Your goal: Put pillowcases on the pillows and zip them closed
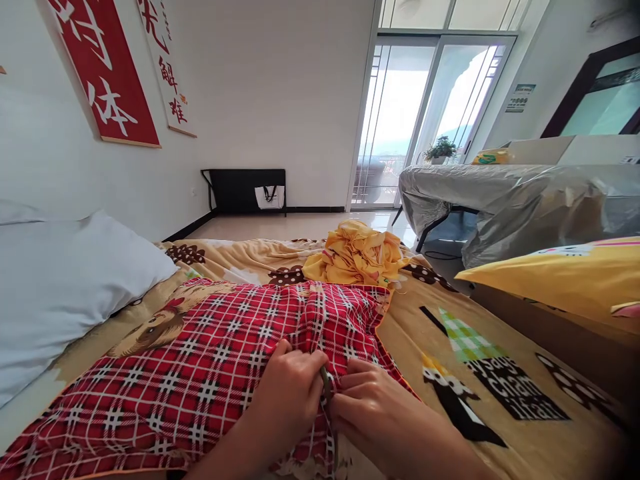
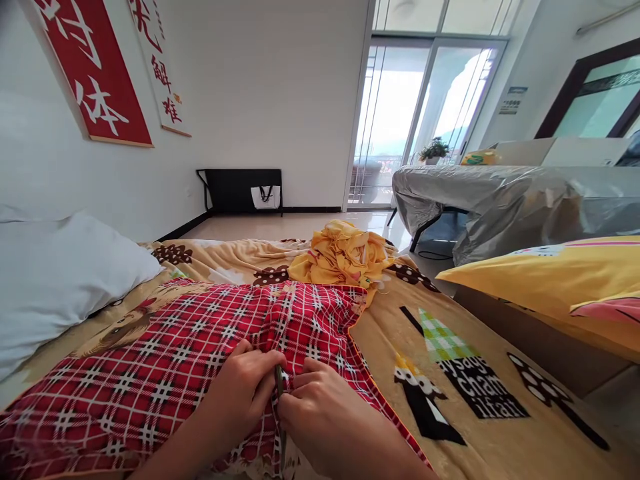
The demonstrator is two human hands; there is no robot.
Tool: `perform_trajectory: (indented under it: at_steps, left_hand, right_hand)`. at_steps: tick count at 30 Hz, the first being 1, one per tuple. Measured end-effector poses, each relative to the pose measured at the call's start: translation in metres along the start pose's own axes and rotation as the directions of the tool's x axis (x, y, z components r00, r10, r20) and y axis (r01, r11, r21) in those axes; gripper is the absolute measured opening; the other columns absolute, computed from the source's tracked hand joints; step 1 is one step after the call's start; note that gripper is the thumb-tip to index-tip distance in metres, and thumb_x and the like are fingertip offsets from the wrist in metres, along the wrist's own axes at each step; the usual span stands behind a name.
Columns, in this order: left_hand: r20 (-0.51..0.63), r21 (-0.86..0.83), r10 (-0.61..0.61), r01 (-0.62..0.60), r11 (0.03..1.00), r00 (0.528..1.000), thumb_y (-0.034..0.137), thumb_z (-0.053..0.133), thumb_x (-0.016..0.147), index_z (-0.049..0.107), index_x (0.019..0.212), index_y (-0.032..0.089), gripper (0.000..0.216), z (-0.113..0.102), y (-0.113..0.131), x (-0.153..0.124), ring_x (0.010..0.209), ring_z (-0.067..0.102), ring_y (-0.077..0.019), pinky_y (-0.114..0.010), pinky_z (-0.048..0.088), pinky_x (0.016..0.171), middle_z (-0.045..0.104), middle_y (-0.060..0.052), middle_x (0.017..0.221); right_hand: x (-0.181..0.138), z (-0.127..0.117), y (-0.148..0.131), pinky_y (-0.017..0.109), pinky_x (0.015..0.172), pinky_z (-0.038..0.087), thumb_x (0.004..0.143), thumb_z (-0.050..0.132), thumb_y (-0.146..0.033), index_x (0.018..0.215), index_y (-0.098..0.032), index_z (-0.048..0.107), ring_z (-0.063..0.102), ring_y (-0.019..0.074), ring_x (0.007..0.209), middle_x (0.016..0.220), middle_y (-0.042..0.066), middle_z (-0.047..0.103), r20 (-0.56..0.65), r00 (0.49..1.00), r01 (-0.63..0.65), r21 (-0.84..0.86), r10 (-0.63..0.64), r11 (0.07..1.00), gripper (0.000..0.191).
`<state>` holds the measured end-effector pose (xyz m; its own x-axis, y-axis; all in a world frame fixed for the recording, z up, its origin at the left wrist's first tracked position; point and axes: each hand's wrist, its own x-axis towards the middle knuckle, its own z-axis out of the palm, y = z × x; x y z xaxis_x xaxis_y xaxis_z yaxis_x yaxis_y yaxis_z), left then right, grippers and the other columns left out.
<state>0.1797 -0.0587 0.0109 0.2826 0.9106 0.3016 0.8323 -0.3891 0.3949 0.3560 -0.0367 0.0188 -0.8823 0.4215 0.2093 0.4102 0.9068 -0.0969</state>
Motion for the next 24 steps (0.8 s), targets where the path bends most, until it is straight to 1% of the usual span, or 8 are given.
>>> perform_trajectory:
  at_steps: [3, 6, 8, 10, 13, 17, 21, 24]
  left_hand:
    - [0.024, -0.064, -0.038, 0.040, 0.997, 0.999, 0.018, 0.039, 0.090, 0.062, 0.094, 0.020, 0.024, -0.0007, 0.0048, -0.0044, 0.078, 0.065, -0.0215, -0.042, 0.038, 0.089, 0.072, -0.004, 0.083]
    - [0.047, -0.137, -0.068, 0.074, 0.988, 0.997, 0.028, 0.048, 0.089, 0.063, 0.103, 0.022, 0.021, -0.0004, 0.0054, -0.0066, 0.088, 0.066, -0.0241, -0.047, 0.036, 0.097, 0.073, -0.005, 0.094]
    - [0.081, -0.194, -0.076, 0.091, 0.977, 0.994, 0.024, 0.054, 0.085, 0.063, 0.106, 0.023, 0.023, 0.0002, 0.0049, -0.0067, 0.092, 0.066, -0.0236, -0.047, 0.034, 0.101, 0.073, -0.004, 0.098]
    - [0.092, -0.250, -0.070, 0.091, 0.964, 0.993, 0.015, 0.055, 0.082, 0.064, 0.106, 0.024, 0.027, 0.0002, 0.0052, -0.0062, 0.095, 0.066, -0.0221, -0.046, 0.034, 0.103, 0.073, -0.002, 0.100]
    - [0.065, -0.316, -0.061, 0.079, 0.946, 0.996, 0.009, 0.051, 0.081, 0.065, 0.103, 0.026, 0.031, -0.0022, 0.0066, -0.0047, 0.093, 0.065, -0.0196, -0.042, 0.036, 0.102, 0.072, 0.001, 0.097]
    - [0.006, -0.377, -0.051, 0.050, 0.925, 0.999, 0.007, 0.050, 0.082, 0.065, 0.105, 0.025, 0.033, -0.0068, 0.0060, -0.0025, 0.094, 0.064, -0.0172, -0.035, 0.040, 0.098, 0.071, 0.001, 0.099]
    - [-0.051, -0.394, -0.044, 0.021, 0.919, 0.998, 0.008, 0.048, 0.083, 0.064, 0.103, 0.022, 0.029, -0.0057, 0.0011, -0.0010, 0.094, 0.063, -0.0180, -0.032, 0.045, 0.091, 0.071, -0.002, 0.099]
    - [-0.099, -0.378, -0.038, -0.002, 0.926, 0.994, 0.008, 0.046, 0.085, 0.062, 0.102, 0.022, 0.028, -0.0018, -0.0027, -0.0005, 0.094, 0.061, -0.0178, -0.032, 0.045, 0.089, 0.069, -0.002, 0.101]
  right_hand:
    - [-0.0001, 0.0000, -0.0008, 0.030, 0.093, 0.036, 0.089, 0.053, -0.014, 0.072, -0.019, 0.057, 0.059, 0.0123, 0.070, 0.072, 0.000, 0.066, 0.009, 1.000, 0.005, 0.006, -0.005, 1.000, 0.017]
    - [-0.0019, -0.0014, -0.0028, 0.030, 0.095, 0.035, 0.088, 0.053, -0.012, 0.074, -0.019, 0.058, 0.060, 0.0121, 0.072, 0.073, -0.001, 0.067, -0.016, 1.000, -0.008, 0.026, 0.008, 1.000, 0.017]
    - [-0.0028, -0.0022, -0.0042, 0.030, 0.097, 0.034, 0.089, 0.051, -0.011, 0.074, -0.019, 0.059, 0.061, 0.0118, 0.072, 0.073, -0.001, 0.067, -0.028, 1.000, -0.005, 0.040, 0.006, 0.999, 0.019]
    - [-0.0029, -0.0020, -0.0054, 0.030, 0.095, 0.035, 0.091, 0.050, -0.012, 0.075, -0.019, 0.059, 0.060, 0.0121, 0.071, 0.073, 0.000, 0.067, -0.026, 1.000, 0.009, 0.041, -0.008, 0.999, 0.019]
    - [-0.0011, -0.0001, -0.0055, 0.030, 0.092, 0.037, 0.091, 0.049, -0.013, 0.076, -0.018, 0.058, 0.061, 0.0133, 0.072, 0.075, 0.001, 0.067, -0.010, 1.000, 0.012, 0.027, -0.011, 1.000, 0.019]
    - [0.0023, 0.0020, -0.0041, 0.029, 0.089, 0.038, 0.092, 0.049, -0.014, 0.074, -0.018, 0.057, 0.060, 0.0133, 0.071, 0.074, 0.001, 0.067, 0.027, 0.999, 0.018, 0.012, -0.018, 1.000, 0.020]
    - [0.0046, 0.0020, -0.0052, 0.028, 0.084, 0.039, 0.091, 0.049, -0.015, 0.073, -0.018, 0.058, 0.057, 0.0130, 0.068, 0.072, 0.001, 0.066, 0.064, 0.997, 0.035, 0.007, -0.036, 0.999, 0.020]
    - [0.0058, 0.0029, -0.0064, 0.028, 0.082, 0.039, 0.090, 0.049, -0.016, 0.072, -0.018, 0.059, 0.056, 0.0134, 0.068, 0.072, 0.002, 0.066, 0.066, 0.996, 0.062, 0.012, -0.062, 0.998, 0.021]
